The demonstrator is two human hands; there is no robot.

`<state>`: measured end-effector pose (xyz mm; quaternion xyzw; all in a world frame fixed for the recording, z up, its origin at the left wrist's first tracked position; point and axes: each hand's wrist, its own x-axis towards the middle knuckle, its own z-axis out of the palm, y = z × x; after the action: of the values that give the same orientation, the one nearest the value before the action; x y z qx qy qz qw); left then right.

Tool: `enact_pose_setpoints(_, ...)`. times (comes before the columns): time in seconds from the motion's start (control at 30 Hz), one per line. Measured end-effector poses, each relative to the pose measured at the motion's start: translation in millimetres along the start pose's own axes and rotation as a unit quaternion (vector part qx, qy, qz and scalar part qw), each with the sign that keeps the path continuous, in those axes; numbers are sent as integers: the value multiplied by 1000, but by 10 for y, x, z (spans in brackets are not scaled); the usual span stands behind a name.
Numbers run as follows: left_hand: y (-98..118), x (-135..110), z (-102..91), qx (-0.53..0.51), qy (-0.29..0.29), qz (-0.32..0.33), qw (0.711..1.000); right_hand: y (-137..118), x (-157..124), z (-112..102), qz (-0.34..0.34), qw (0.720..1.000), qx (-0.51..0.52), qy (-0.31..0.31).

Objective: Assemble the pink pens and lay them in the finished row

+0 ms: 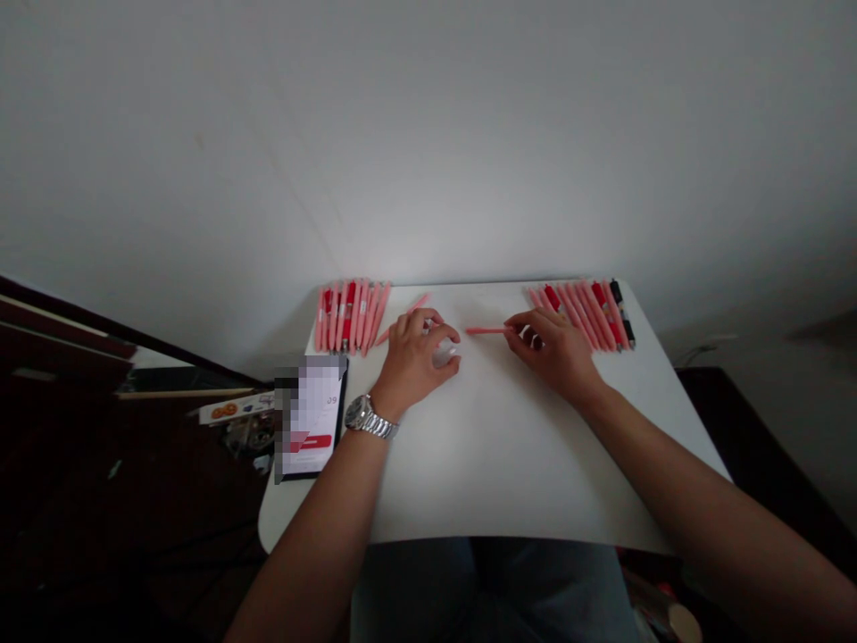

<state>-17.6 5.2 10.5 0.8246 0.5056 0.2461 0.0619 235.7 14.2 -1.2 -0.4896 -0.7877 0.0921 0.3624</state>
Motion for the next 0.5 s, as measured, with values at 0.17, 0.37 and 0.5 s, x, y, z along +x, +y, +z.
enact_pose_setpoints(0.17, -2, -14, -44, 18, -17, 7, 1000, 28, -8, 4, 26, 997, -54, -44)
enact_pose_setpoints(0.37, -12, -28, -45, 15, -24, 18, 999, 10, -3, -6, 38, 991, -94, -84)
enact_pose_setpoints(0.5, -30, -27, -33, 15, -28, 17, 999, -8, 4, -8, 37, 988, -109, -99)
